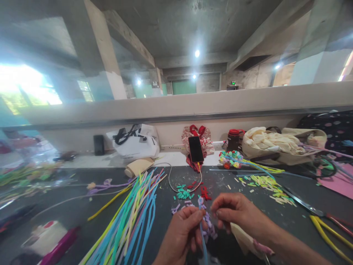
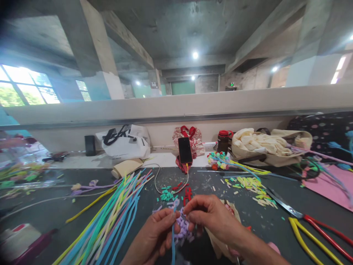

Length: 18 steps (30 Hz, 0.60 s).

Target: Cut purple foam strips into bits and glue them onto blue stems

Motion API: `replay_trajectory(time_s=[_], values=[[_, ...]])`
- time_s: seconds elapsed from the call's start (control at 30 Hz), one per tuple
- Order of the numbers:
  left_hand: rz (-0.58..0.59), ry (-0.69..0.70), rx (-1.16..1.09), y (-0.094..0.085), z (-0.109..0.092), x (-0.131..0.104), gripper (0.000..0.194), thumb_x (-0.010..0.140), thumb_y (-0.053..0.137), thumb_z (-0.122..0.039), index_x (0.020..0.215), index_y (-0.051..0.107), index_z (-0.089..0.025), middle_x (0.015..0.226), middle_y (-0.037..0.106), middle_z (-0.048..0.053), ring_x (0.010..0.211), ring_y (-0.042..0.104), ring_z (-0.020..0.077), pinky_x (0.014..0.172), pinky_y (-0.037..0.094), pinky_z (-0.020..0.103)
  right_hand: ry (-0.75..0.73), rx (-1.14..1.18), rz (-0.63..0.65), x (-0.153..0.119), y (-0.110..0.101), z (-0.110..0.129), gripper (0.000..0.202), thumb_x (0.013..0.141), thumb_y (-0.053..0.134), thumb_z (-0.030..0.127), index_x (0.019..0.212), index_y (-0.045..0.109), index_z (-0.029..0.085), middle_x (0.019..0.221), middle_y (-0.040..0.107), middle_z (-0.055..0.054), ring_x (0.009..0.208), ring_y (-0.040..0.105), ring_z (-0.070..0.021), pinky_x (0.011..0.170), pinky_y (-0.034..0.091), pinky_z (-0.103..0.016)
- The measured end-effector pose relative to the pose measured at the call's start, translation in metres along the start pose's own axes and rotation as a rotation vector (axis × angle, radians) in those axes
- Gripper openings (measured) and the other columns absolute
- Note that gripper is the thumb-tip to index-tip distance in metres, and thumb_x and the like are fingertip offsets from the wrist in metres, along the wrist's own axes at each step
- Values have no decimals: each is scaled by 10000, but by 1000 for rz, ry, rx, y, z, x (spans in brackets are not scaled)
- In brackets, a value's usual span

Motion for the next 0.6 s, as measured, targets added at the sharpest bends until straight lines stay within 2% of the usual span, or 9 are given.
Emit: replay_trajectory(time_s=[0.17,0.27,0.37,0.47,0.6], values=[[28,-38,-24,6,3,-2,277,628,636,-380,603,550,-118,517,597,10,254,400,20,239,218,116,10,20,-82,1,-10,-7,72,663,591,212,667,565,145,499,553,47,444,504,-74,413,371,-164],[-35,-21,-53,7,1,-6,253,650,623,-353,596,548,-117,514,596,4,261,392,2,245,214,91,16,28,-120,2,-14,-11,97,664,599,224,646,556,139,488,531,52,420,481,-60,401,346,-157],[-89,-17,-59,4,2,-4,259,619,652,-350,585,555,-113,523,598,4,276,411,7,243,239,89,45,110,-148,3,-12,-20,145,663,603,252,621,531,134,470,504,56,384,449,-45,374,311,-152],[-77,-24,-58,4,6,0,282,553,696,-356,618,572,-111,501,596,4,284,438,34,233,261,104,67,158,-137,4,-4,-31,193,660,600,310,639,513,139,482,515,52,366,441,-47,340,271,-150],[-65,-7,-54,3,9,2,273,565,687,-339,672,589,-107,526,612,16,303,455,38,243,278,100,102,50,-184,4,-1,-36,197,673,565,326,627,493,148,465,506,54,360,435,-55,321,248,-147]])
Point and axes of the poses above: each hand's wrist, its own x-axis towards the middle knuckle, its own y-axis out of the palm, z = x × y, the point moved 8 cm from there along x, towards the middle knuckle
